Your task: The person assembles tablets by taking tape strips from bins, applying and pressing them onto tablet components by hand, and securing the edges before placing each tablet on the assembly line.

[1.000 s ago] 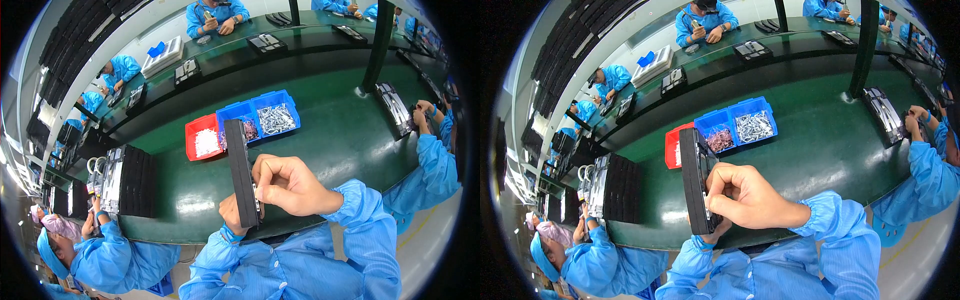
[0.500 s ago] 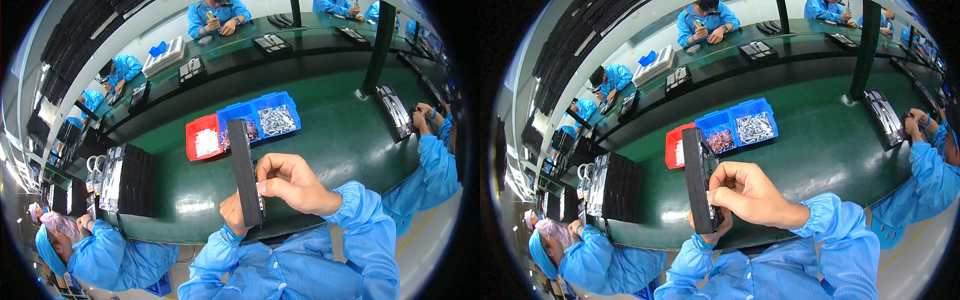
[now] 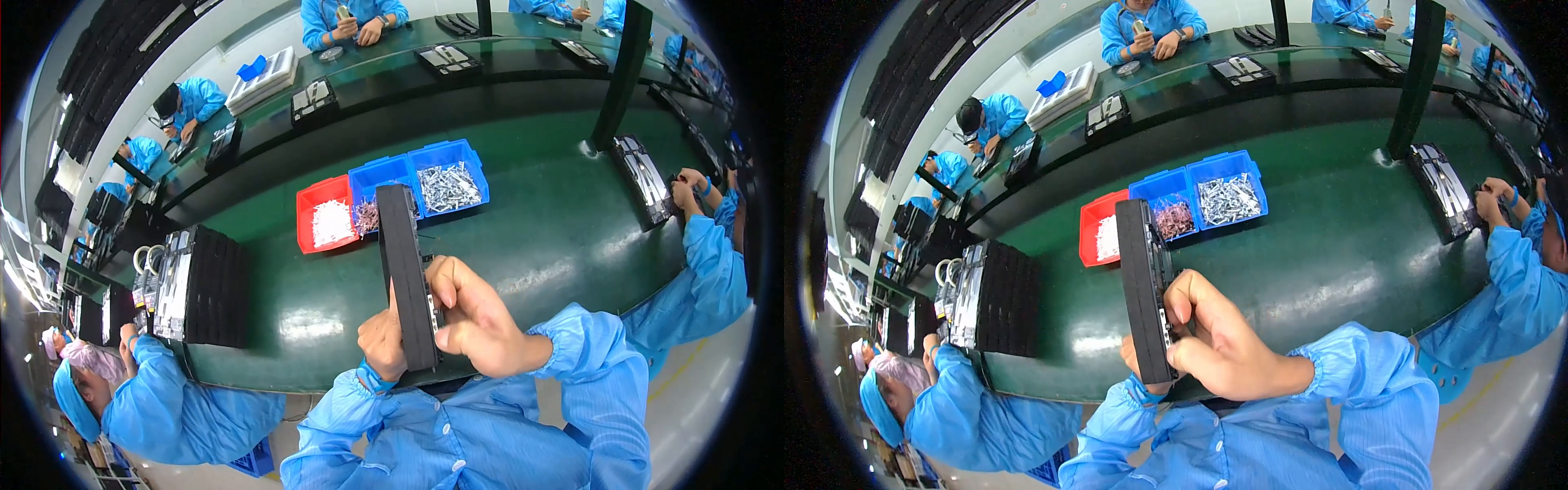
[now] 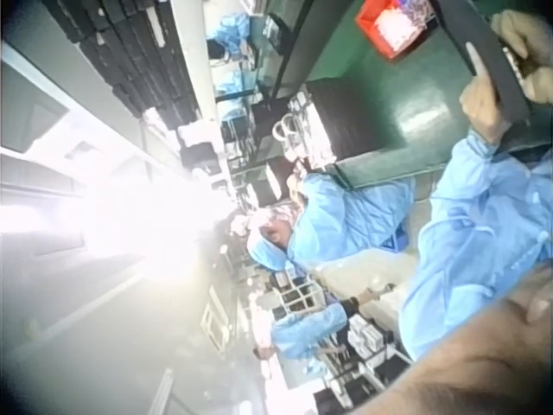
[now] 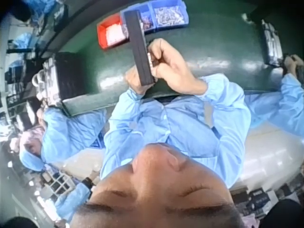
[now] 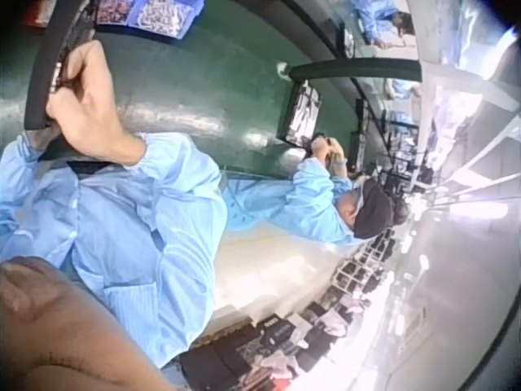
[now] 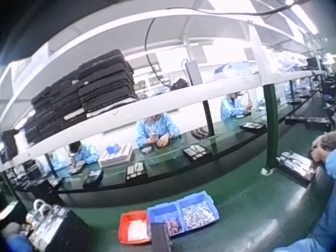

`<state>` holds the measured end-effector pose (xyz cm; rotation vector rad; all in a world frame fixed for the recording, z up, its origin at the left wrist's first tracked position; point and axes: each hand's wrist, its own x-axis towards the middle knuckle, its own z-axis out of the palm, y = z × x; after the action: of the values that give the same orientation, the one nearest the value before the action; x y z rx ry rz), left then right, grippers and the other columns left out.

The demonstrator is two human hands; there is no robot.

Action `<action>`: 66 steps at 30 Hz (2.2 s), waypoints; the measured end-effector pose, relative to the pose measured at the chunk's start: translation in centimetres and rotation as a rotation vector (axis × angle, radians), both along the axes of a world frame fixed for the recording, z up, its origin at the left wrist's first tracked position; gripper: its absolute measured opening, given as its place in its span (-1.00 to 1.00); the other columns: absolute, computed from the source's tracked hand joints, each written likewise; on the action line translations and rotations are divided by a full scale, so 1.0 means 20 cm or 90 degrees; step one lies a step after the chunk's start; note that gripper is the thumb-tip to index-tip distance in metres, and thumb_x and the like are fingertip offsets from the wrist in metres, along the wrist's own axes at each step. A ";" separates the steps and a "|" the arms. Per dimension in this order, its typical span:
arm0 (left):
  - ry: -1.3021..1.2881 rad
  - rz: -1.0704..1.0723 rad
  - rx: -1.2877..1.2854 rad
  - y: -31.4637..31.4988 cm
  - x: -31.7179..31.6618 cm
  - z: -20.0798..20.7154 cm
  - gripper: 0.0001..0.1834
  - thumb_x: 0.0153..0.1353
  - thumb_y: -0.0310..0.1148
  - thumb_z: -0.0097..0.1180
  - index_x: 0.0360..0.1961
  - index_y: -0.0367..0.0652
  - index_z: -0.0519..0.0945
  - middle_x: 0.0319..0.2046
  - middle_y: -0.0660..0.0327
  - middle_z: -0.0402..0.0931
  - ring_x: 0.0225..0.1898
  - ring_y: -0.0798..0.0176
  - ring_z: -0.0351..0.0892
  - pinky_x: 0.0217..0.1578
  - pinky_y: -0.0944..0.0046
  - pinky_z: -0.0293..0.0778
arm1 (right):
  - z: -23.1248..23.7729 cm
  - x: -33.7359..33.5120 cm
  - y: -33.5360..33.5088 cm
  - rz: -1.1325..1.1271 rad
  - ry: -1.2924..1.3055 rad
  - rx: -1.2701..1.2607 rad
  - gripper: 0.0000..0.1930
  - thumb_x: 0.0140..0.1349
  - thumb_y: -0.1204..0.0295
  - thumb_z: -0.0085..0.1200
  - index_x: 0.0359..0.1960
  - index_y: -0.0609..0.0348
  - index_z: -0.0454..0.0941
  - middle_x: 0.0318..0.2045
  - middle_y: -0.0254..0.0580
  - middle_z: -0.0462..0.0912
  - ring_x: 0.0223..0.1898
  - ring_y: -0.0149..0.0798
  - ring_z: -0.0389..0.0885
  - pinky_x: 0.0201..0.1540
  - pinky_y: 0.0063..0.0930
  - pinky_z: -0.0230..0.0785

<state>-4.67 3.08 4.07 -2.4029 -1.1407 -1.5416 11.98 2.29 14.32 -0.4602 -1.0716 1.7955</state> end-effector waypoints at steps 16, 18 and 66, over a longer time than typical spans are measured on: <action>0.015 0.042 0.033 0.01 0.02 -0.02 -0.32 -0.11 -0.52 0.32 0.11 -0.57 0.46 -0.61 0.09 0.59 -0.69 0.27 0.56 -0.65 0.34 0.44 | -0.03 0.04 0.11 -0.005 -0.041 0.029 -0.81 0.18 0.63 0.00 -0.22 0.18 0.30 -0.31 -0.34 0.40 -0.26 -0.52 0.39 -0.14 -0.54 0.35; 0.012 0.043 0.027 0.01 0.02 -0.02 -0.31 -0.12 -0.50 0.33 0.11 -0.59 0.45 -0.64 0.10 0.57 -0.70 0.28 0.55 -0.66 0.34 0.43 | -0.01 0.06 0.13 0.006 -0.052 0.015 -0.80 0.16 0.64 -0.01 -0.21 0.18 0.29 -0.30 -0.33 0.40 -0.25 -0.52 0.39 -0.14 -0.54 0.35; 0.055 -0.136 -0.689 0.22 -0.15 -0.01 -0.77 0.21 -0.41 0.17 -0.16 -0.32 0.66 -0.43 0.07 0.54 -0.54 0.23 0.52 -0.46 0.25 0.45 | -0.48 0.06 -0.30 0.083 0.058 -0.387 -0.63 0.46 0.25 -0.09 0.10 0.31 0.31 -0.19 -0.01 0.57 -0.32 -0.22 0.62 -0.38 -0.31 0.58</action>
<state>-7.63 7.49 3.85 -3.2301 -2.1473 -0.9039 13.26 -3.78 4.79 -0.6702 -0.4828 2.2306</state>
